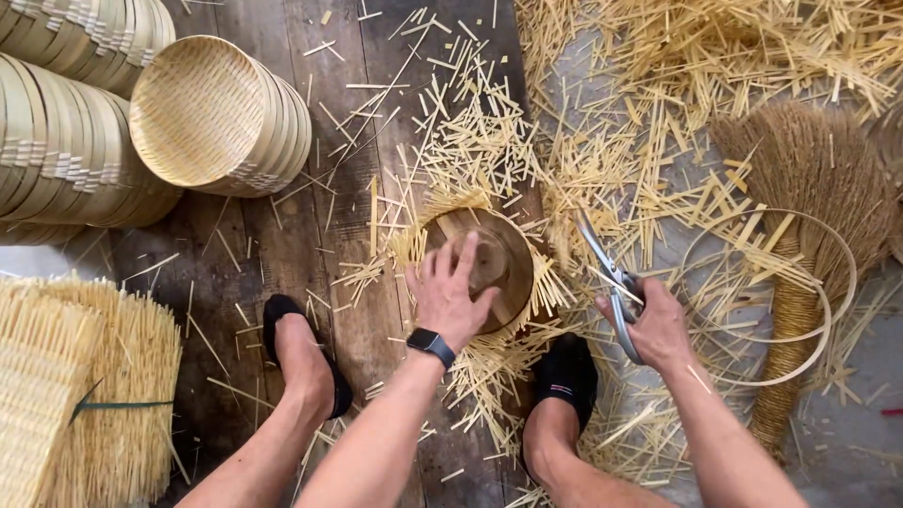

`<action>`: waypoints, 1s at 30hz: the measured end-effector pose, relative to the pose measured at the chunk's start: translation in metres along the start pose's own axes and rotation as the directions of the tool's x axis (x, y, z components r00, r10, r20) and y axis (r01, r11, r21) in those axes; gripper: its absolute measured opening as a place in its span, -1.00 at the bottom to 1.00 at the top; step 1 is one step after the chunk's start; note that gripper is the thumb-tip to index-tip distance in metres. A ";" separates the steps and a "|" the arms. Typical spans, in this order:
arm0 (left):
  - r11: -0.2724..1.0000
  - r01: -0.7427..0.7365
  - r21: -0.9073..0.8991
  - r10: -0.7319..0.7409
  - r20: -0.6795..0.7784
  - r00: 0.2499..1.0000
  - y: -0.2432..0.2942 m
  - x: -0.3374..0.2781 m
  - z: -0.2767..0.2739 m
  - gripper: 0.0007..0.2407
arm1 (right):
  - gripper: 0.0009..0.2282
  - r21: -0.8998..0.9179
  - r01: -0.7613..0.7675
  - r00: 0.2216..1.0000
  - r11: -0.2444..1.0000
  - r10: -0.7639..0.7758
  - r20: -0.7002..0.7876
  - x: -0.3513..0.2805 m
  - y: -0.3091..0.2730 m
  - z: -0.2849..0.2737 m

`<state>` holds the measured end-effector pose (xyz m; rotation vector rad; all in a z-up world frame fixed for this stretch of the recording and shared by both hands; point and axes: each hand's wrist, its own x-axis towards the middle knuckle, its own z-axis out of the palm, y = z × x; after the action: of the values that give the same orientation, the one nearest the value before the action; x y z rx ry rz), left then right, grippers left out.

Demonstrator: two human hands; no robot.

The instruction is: The person sits on a low stool in a bamboo workshop and assembles round bamboo sieves. They lay a woven bamboo sheet over a round wooden mold, press and fit it, trim the excess bamboo with scissors, fit a bamboo rim hoop over the edge, and place the finished sieve onto a stack of completed sieves.

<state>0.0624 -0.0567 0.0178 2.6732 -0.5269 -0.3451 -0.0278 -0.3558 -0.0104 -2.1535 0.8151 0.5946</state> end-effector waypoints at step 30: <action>0.918 0.283 -0.277 -0.321 -0.101 0.942 0.075 0.012 -0.001 0.05 | -0.62 -0.776 0.432 0.821 0.461 -0.557 0.126 0.075 -0.031 -0.022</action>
<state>0.0503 -0.1253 0.0483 2.4935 -0.0160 -0.2803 0.0492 -0.3834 -0.0293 -3.0959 -0.1446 0.5189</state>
